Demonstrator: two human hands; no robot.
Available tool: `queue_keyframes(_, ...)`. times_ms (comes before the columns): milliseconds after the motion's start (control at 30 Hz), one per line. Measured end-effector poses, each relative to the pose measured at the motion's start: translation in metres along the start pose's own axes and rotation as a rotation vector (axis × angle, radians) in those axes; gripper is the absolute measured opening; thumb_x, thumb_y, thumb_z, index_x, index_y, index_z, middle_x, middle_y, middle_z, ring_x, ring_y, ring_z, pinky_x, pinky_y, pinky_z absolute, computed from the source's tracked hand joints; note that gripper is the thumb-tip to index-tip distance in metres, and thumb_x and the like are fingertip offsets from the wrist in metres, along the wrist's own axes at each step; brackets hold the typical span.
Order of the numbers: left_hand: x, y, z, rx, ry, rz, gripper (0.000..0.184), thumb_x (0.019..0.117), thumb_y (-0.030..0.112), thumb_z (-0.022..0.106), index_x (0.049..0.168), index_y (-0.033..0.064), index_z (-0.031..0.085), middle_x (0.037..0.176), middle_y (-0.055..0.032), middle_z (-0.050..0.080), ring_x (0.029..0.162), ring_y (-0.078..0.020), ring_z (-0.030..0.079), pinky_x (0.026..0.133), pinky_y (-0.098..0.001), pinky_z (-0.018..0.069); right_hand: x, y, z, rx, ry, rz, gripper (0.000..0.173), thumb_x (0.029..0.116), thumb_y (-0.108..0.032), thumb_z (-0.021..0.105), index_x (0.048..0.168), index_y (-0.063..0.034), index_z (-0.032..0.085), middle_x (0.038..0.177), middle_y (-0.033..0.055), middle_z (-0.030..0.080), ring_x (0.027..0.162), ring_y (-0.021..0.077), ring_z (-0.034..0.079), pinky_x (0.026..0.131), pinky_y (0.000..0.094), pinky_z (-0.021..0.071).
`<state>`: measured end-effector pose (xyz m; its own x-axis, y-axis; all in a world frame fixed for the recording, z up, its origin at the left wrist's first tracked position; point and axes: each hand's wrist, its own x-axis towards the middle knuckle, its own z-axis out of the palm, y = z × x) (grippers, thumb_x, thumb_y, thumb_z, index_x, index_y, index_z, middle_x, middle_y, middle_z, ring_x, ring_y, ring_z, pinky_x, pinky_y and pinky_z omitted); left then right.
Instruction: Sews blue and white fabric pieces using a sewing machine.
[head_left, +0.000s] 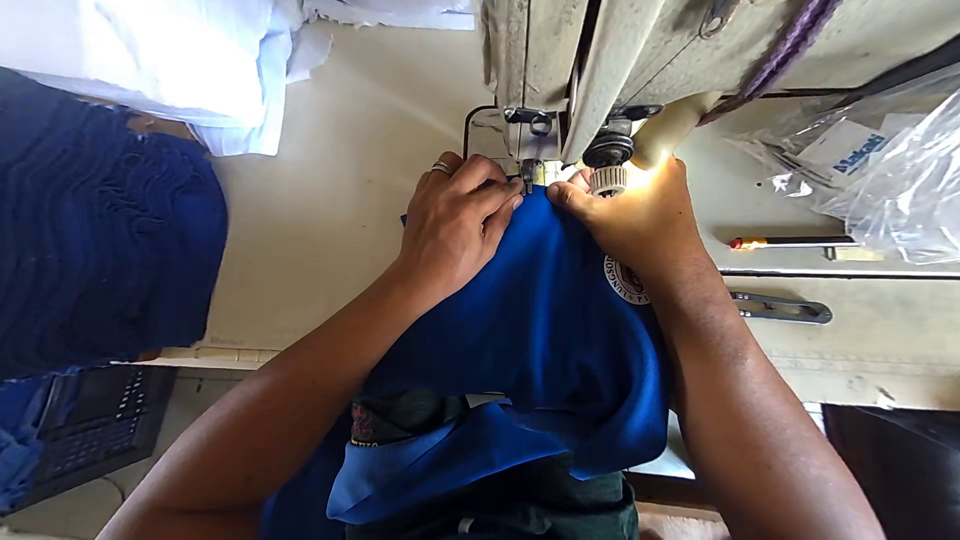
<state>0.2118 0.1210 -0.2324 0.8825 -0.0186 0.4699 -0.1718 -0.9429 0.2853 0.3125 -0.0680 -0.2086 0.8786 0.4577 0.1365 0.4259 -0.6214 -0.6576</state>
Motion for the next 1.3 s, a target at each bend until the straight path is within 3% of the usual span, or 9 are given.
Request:
queue_keyframes(400,0.000,0.008,-0.001,0.107,0.011,-0.011,0.026,0.1045,0.028,0.059,0.113,0.0162,0.080,0.110,-0.0062,0.072,0.103,-0.0287,0.061,0.085,-0.0442,0.0429,0.001,0.001,-0.001,0.003,-0.004,-0.034,0.044,0.0874,-0.039,0.074,0.060,-0.0190,0.047,0.061,-0.0060,0.047,0.060,0.0071,0.049,0.057,0.0336,0.0359)
queue_keyframes(567,-0.022,0.052,-0.011,0.172,-0.202,-0.247,0.051,0.1086,0.038,0.039,0.143,0.0053,0.057,0.150,-0.0137,0.055,0.132,-0.0398,0.052,0.098,-0.0591,0.0430,-0.004,0.005,-0.025,0.240,-0.244,0.015,0.011,0.0953,-0.024,0.069,0.088,-0.0158,0.070,0.068,-0.0080,0.061,0.059,-0.0014,0.055,0.057,0.0214,0.0462)
queue_keyframes(667,-0.009,-0.019,-0.014,-0.019,-0.129,0.082,0.037,0.1082,0.028,0.047,0.127,0.0073,0.071,0.140,-0.0093,0.066,0.127,-0.0321,0.061,0.103,-0.0523,0.0469,-0.040,-0.008,-0.027,0.510,-0.331,0.177,0.009,0.0984,-0.018,0.066,0.104,-0.0109,0.067,0.075,0.0003,0.072,0.062,0.0073,0.065,0.057,0.0283,0.0548)
queue_keyframes(767,0.033,-0.081,-0.030,-0.043,-0.242,0.433,0.036,0.1087,0.034,0.050,0.129,0.0157,0.073,0.140,-0.0091,0.065,0.133,-0.0333,0.057,0.113,-0.0535,0.0414,-0.092,-0.038,-0.001,0.692,-0.362,0.254,0.016,0.1037,-0.018,0.060,0.117,-0.0098,0.066,0.081,0.0046,0.071,0.060,0.0108,0.063,0.055,0.0288,0.0535)
queue_keyframes(867,0.023,-0.034,-0.050,0.066,-0.263,0.132,0.035,0.1063,0.025,0.052,0.135,0.0152,0.069,0.156,-0.0144,0.049,0.147,-0.0423,0.039,0.119,-0.0675,0.0255,-0.112,-0.053,0.019,0.742,-0.349,0.311,0.016,0.1044,-0.018,0.061,0.117,-0.0097,0.065,0.080,0.0036,0.071,0.059,0.0093,0.062,0.054,0.0262,0.0514)
queue_keyframes(933,-0.014,0.013,-0.054,0.067,-0.247,-0.187,0.046,0.1061,0.018,0.045,0.150,0.0073,0.052,0.166,-0.0178,0.033,0.151,-0.0474,0.028,0.115,-0.0739,0.0244,-0.118,-0.056,0.023,0.692,-0.321,0.308,0.014,0.1034,-0.018,0.063,0.114,-0.0105,0.066,0.079,0.0024,0.071,0.061,0.0090,0.064,0.057,0.0274,0.0532)
queue_keyframes(1033,-0.056,0.008,-0.047,0.028,-0.256,-0.287,0.059,0.1088,0.039,0.039,0.159,0.0078,0.037,0.165,-0.0180,0.034,0.152,-0.0448,0.028,0.116,-0.0749,0.0193,-0.123,-0.058,0.027,0.630,-0.258,0.285,0.012,0.1021,-0.017,0.064,0.112,-0.0104,0.066,0.076,0.0007,0.070,0.059,0.0078,0.062,0.055,0.0272,0.0527)
queue_keyframes(1167,-0.035,-0.064,-0.061,0.000,-0.271,0.015,0.063,0.1068,0.048,0.048,0.152,0.0037,0.048,0.157,-0.0186,0.048,0.149,-0.0378,0.039,0.124,-0.0566,0.0259,-0.123,-0.064,0.034,0.572,-0.187,0.287,0.023,0.0989,-0.020,0.068,0.118,-0.0093,0.065,0.082,0.0025,0.072,0.065,0.0099,0.067,0.062,0.0312,0.0569)
queue_keyframes(1300,-0.081,0.051,-0.084,-0.107,-0.068,-0.202,0.040,0.1073,0.025,0.054,0.139,0.0006,0.057,0.136,-0.0189,0.061,0.126,-0.0295,0.059,0.106,-0.0466,0.0496,-0.145,-0.064,0.021,0.734,-0.216,0.338,0.048,0.1019,-0.030,0.066,0.141,-0.0092,0.048,0.091,0.0089,0.074,0.067,0.0162,0.069,0.058,0.0333,0.0576)
